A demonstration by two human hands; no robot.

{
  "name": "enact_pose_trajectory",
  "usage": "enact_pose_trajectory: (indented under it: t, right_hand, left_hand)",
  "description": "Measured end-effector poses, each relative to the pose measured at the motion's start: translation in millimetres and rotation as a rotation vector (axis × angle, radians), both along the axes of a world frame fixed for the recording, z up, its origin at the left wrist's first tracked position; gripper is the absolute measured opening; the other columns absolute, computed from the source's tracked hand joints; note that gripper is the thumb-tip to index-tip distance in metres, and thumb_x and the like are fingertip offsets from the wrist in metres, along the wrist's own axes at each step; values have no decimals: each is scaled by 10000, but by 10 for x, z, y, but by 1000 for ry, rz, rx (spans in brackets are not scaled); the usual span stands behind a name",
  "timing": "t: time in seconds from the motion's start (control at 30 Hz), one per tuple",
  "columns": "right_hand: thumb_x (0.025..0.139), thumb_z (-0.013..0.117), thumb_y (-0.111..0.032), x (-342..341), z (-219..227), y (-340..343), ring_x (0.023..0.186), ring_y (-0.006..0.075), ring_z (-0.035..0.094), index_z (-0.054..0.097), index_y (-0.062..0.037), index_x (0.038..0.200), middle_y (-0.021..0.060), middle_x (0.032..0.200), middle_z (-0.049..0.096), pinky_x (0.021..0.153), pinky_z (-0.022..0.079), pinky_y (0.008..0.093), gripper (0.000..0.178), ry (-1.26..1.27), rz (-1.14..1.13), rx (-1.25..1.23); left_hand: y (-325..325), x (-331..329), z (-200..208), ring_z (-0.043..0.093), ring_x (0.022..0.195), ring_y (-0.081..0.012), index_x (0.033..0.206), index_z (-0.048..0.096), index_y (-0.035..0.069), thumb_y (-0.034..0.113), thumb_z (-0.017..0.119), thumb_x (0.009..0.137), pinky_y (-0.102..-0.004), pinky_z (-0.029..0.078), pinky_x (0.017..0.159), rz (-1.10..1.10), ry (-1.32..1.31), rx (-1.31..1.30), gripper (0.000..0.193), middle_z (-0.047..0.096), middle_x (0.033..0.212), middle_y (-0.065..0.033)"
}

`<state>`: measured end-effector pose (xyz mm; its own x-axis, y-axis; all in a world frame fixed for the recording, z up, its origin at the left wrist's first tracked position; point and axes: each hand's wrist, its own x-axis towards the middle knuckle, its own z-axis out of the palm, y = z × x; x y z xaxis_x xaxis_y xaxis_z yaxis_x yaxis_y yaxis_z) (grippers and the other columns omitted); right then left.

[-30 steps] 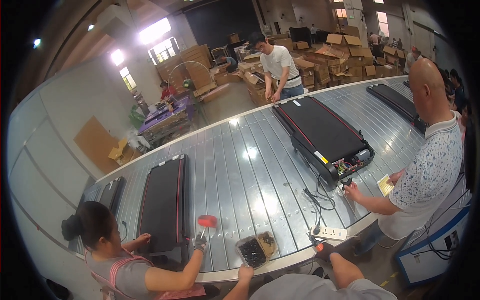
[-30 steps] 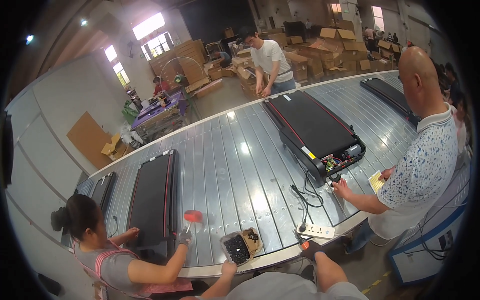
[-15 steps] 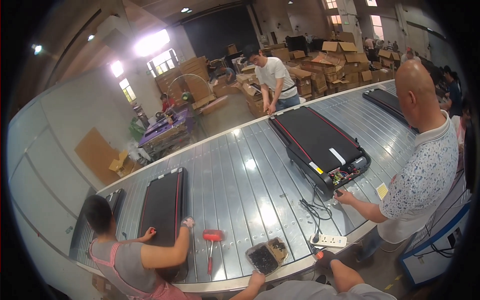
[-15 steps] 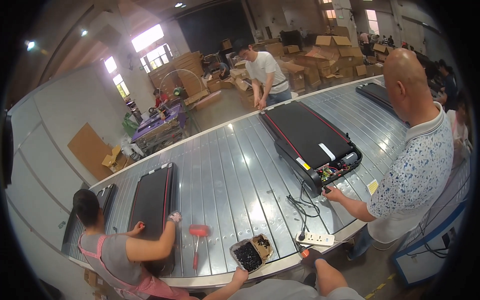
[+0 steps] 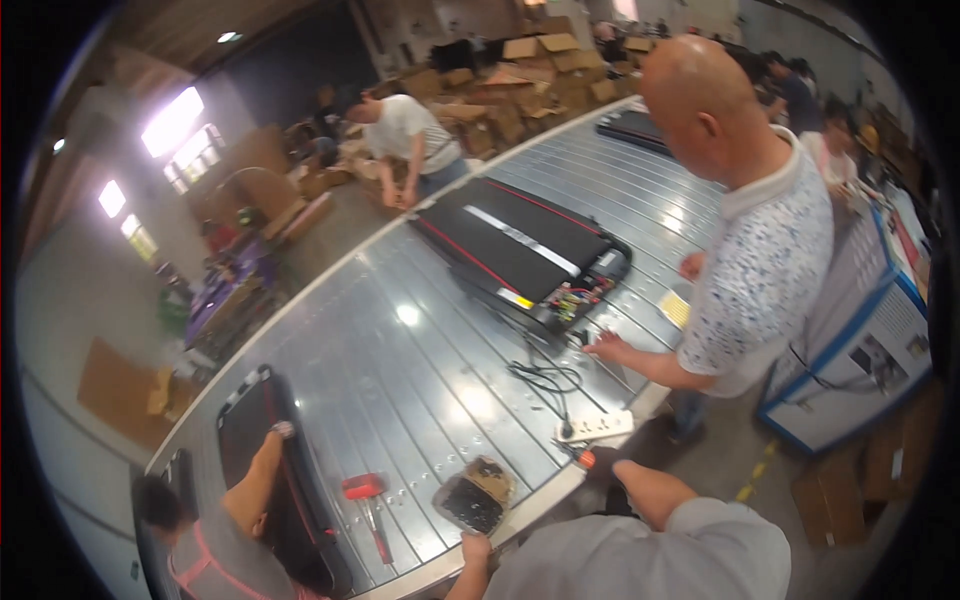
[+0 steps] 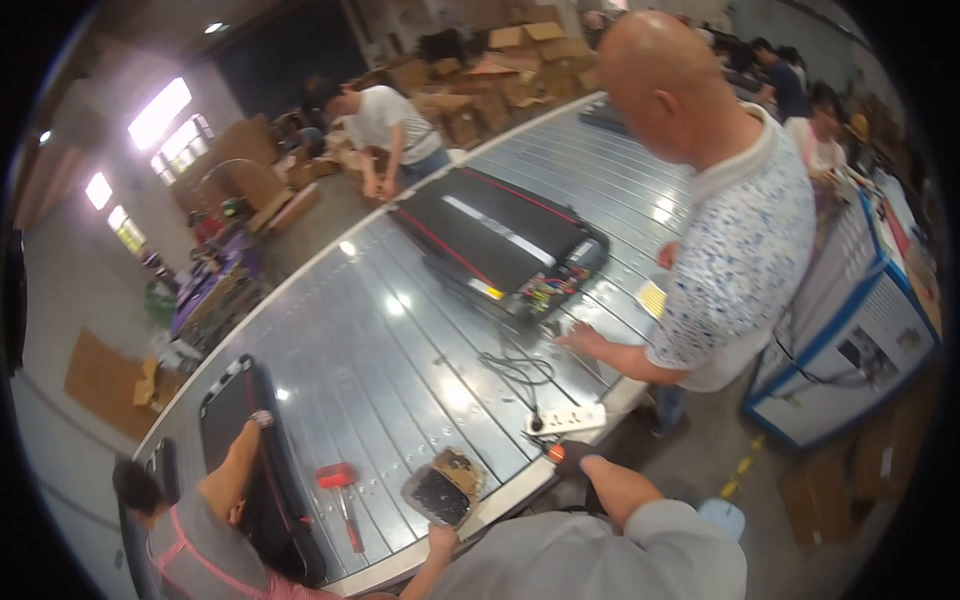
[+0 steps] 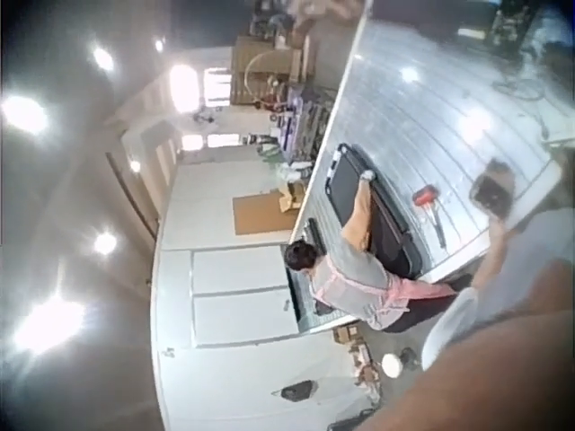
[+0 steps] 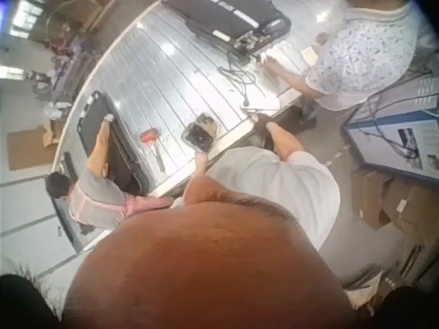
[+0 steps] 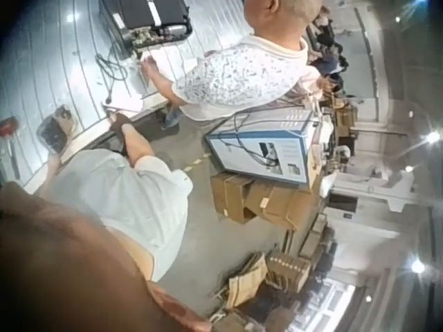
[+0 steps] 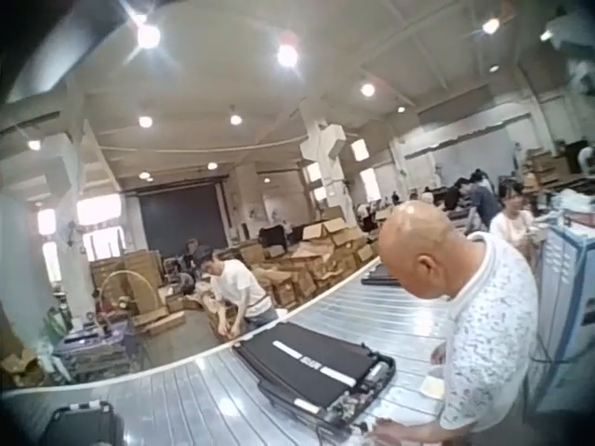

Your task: Secure the plastic covers and internal components of a treadmill using an electric screwdriver on an assembly line.

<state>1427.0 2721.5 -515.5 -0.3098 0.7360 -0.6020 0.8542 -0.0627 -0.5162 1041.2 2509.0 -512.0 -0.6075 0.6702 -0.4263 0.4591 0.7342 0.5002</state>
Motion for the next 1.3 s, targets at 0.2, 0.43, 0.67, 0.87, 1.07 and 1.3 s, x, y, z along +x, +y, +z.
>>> enact_pose_trajectory:
  t: [0.2, 0.43, 0.67, 0.87, 1.07, 1.3]
  right_hand:
    - [690, 813, -405, 69, 116, -29, 1142, 344, 696, 675, -108, 1238, 172, 1242, 719, 968, 553, 437, 638, 15, -49, -34]
    - [695, 798, -407, 154, 201, 22, 1139, 345, 696, 670, -96, 1227, 176, 1231, 719, 964, 553, 440, 629, 30, -43, -48]
    - [703, 786, -402, 180, 144, 99, 1134, 350, 694, 669, -100, 1222, 174, 1220, 721, 972, 549, 444, 611, 21, -64, -35]
    - [708, 793, -388, 333, -87, 276, 1128, 347, 697, 665, -106, 1225, 165, 1218, 718, 971, 551, 443, 603, 21, -61, -46]
    - [706, 803, -387, 377, 41, 363, 1132, 342, 694, 656, -97, 1239, 158, 1227, 717, 968, 548, 442, 624, 42, -43, -49]
    - [704, 802, -385, 510, 32, 326, 1138, 340, 695, 655, -96, 1252, 168, 1234, 715, 972, 547, 439, 637, 31, -57, -35]
  left_hand:
    - [11, 56, 67, 652, 1116, -512, 1247, 488, -110, 138, 542, 951, -518, 504, 963, -12, 8, -11, 390, 654, 1149, -379]
    - [3, -42, -162, 668, 1104, -479, 1252, 505, -115, 86, 564, 934, -484, 514, 947, 92, -34, 65, 381, 663, 1160, -347]
    - [104, 61, -26, 668, 1100, -476, 1241, 522, -114, 64, 565, 926, -474, 510, 952, 95, -42, 66, 364, 667, 1154, -337]
    - [271, 122, -52, 669, 1105, -464, 1252, 531, -102, 54, 540, 935, -467, 508, 962, 149, -69, 69, 353, 672, 1173, -313]
    - [185, 76, -175, 685, 1096, -449, 1224, 572, -113, 40, 531, 906, -461, 518, 943, 192, 30, 95, 355, 693, 1137, -308]
    - [137, 111, -136, 659, 1129, -455, 1291, 504, -131, 44, 527, 934, -453, 499, 989, 184, -27, 83, 399, 650, 1210, -331]
